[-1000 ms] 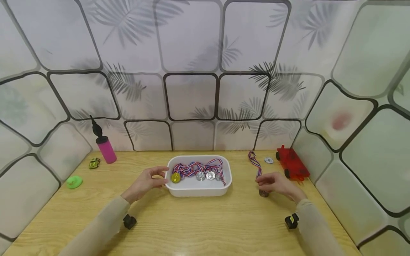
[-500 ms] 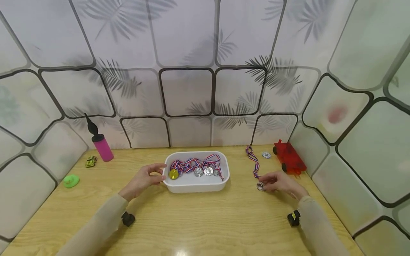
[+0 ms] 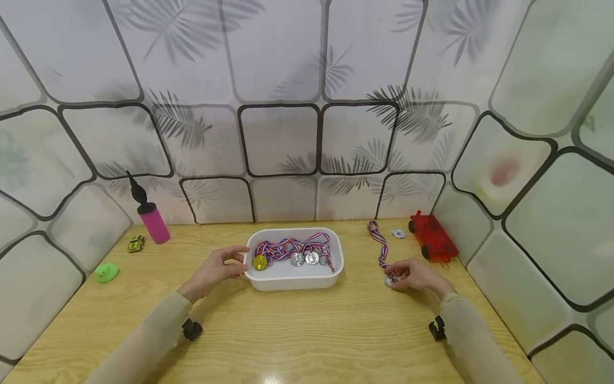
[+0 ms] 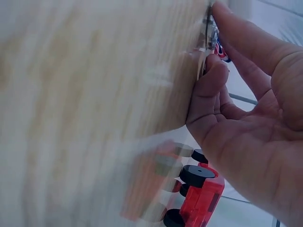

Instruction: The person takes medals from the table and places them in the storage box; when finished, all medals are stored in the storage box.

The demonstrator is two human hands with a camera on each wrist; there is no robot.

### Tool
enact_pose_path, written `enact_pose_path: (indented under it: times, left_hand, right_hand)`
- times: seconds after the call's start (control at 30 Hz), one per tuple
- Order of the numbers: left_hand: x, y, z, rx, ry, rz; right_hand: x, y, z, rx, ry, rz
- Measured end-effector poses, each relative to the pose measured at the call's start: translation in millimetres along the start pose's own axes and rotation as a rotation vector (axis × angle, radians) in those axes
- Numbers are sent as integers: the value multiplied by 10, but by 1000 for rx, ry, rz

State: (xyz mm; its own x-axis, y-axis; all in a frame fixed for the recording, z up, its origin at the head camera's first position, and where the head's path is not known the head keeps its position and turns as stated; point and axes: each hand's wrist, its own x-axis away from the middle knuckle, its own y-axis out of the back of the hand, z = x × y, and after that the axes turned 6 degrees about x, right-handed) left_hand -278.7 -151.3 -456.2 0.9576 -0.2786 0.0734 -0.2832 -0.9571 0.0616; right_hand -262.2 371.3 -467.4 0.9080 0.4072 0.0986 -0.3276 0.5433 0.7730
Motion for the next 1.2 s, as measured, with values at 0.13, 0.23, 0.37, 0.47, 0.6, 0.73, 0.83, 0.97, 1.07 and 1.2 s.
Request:
enact_pose_path:
  times: [0.13, 0.23, 0.37, 0.47, 0.6, 0.73, 0.83, 0.97, 1.07, 1.2]
  left_hand:
    - [7, 0, -7, -14, -6, -1]
    - [11, -10, -14, -10, 1, -7]
    - [11, -11, -5, -2, 7, -6]
    - [11, -4, 1, -4, 8, -3]
    - [13, 2, 0, -3, 8, -6]
    - [6, 4, -2, -2, 6, 2]
    - [0, -1, -7, 6, 8, 9]
    - [-1, -2, -15, 10, 3, 16]
    - [1, 2, -14, 5, -2, 18]
    - [2, 1, -10, 3, 0, 14]
  right_hand:
    - [-6, -7, 28, 26, 14, -5]
    - [7, -16, 43, 27, 11, -10]
    - [14, -32, 59, 39, 15, -19]
    - [-1, -44, 83, 54, -8, -32]
    - [-28, -60, 116, 32, -52, -64]
    - [-43, -71, 129, -57, -64, -77]
    - [-56, -70, 144, -144, -83, -72]
    - [-90, -52, 190, -264, -103, -77]
    - [-118, -42, 229, -321, -85, -84]
    - [-152, -45, 281, -368, -55, -104]
